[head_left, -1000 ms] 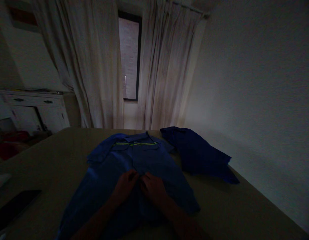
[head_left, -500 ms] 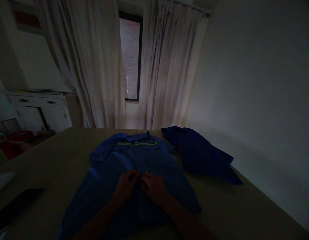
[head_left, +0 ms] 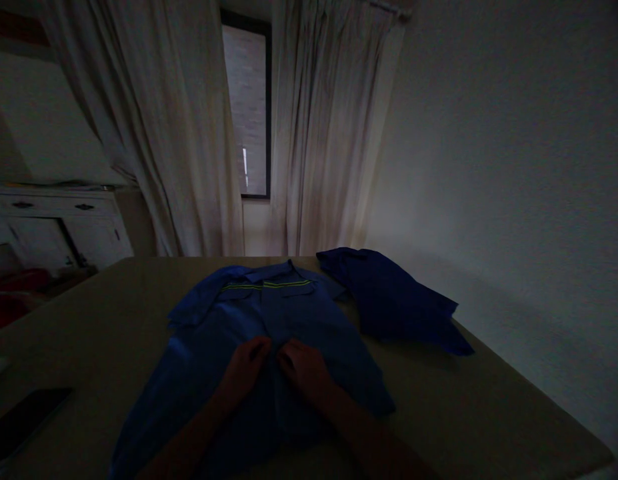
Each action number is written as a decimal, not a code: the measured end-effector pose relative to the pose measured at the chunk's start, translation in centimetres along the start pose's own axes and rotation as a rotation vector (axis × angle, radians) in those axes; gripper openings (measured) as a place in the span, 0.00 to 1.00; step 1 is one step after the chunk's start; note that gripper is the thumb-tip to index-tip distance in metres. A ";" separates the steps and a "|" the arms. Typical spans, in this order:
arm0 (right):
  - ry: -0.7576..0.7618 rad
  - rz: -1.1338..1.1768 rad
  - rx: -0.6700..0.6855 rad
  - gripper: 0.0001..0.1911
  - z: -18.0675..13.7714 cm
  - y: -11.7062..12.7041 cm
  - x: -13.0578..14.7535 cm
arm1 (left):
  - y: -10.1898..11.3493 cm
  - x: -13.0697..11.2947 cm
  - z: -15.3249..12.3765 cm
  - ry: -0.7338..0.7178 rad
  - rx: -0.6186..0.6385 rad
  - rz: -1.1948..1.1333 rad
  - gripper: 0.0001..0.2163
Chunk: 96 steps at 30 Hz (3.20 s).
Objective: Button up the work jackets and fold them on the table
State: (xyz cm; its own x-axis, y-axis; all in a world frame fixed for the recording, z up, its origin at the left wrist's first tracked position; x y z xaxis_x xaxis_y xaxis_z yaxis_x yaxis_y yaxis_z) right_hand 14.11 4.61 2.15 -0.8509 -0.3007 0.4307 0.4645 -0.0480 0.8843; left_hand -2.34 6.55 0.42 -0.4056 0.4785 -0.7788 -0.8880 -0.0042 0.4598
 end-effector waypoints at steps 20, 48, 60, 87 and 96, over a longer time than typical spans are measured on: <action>-0.005 -0.056 -0.025 0.08 0.2 -0.6 -0.3 | -0.5 0.4 0.0 -0.098 0.013 -0.042 0.18; -0.037 0.108 0.051 0.08 -0.5 -0.8 -1.3 | -1.6 0.7 -0.6 -0.086 0.065 -0.030 0.19; -0.082 0.079 0.060 0.12 0.0 -1.1 -1.2 | -0.8 0.8 -0.2 -0.054 0.098 -0.089 0.16; -0.049 0.062 -0.011 0.07 0.1 -0.8 -0.4 | 0.0 -0.9 0.1 0.014 0.084 -0.012 0.19; -0.093 0.206 0.005 0.07 0.2 -0.7 -1.1 | 0.4 0.0 0.3 -0.011 0.173 -0.117 0.15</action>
State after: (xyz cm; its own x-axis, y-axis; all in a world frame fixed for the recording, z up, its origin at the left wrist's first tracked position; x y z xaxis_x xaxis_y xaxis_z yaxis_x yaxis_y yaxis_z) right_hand 14.71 5.14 1.12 -0.7570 -0.2145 0.6172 0.6302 0.0099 0.7764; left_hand -2.60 6.85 0.76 -0.2983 0.4768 -0.8268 -0.8781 0.2023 0.4335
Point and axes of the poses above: each hand's wrist, its own z-axis towards the middle knuckle, its own y-axis out of the back of the hand, x = y × z, the point moved 4 cm from there along z, towards the middle knuckle, and after that the axes turned 15 degrees about -y, right-handed, at the moved point
